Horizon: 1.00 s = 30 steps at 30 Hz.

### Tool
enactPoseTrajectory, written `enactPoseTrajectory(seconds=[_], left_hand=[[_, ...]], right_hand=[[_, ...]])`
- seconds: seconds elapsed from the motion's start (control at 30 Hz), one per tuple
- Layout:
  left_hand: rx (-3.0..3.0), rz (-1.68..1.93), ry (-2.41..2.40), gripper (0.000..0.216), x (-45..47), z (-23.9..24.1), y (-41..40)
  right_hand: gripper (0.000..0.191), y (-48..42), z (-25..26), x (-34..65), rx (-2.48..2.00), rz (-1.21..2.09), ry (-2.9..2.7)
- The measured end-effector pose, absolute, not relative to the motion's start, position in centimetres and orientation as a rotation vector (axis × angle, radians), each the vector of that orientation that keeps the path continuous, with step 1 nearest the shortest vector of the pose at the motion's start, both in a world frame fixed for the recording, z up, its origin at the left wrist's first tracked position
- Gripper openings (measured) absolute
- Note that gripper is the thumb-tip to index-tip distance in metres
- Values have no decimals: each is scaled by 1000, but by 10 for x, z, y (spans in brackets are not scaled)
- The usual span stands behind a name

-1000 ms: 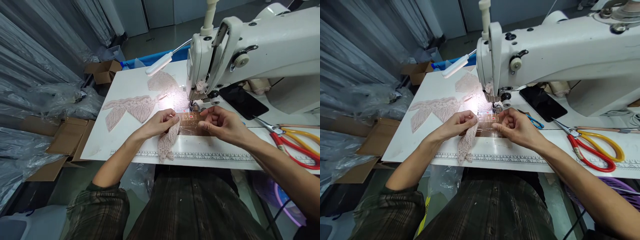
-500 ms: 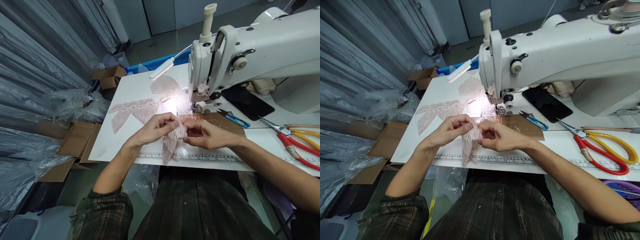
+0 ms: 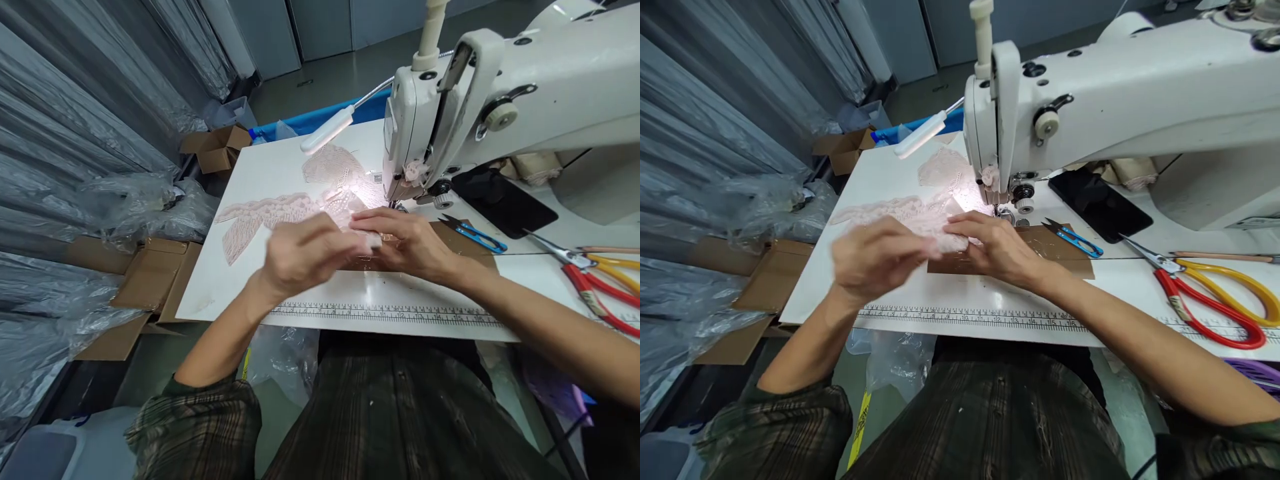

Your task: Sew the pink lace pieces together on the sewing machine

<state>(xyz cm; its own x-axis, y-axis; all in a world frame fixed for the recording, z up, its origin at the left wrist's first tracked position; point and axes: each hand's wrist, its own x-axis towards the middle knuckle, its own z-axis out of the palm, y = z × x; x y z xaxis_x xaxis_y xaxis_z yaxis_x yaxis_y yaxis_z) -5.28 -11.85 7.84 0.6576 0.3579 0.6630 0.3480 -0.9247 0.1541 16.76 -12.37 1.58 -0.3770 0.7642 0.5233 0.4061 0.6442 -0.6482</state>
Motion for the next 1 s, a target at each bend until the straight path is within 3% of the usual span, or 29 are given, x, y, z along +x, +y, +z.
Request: enactPoseTrajectory(seconds=[0.1, 0.17, 0.33, 0.57, 0.7, 0.87, 1.0], left_hand=[[3028, 646, 300, 30, -43, 46, -118], [3018, 521, 242, 36, -38, 30, -106], [3009, 692, 577, 29, -32, 17, -67], [3051, 393, 574, 38, -20, -4, -42], [3074, 535, 668, 40, -29, -12, -26], [2881, 830, 400, 22, -32, -2, -53], [2686, 690, 259, 20, -29, -3, -81]], right_hand=[[39, -127, -4, 207, -1102, 320, -2142], [37, -132, -12, 228, -1196, 229, -2153], [37, -151, -12, 232, -1167, 121, -2192], [33, -180, -22, 218, -1035, 130, -2400], [34, -182, -26, 234, -1109, 217, -2310], [31, -170, -15, 237, -1112, 313, -2202], [30, -157, -11, 225, -1025, 378, -2256]])
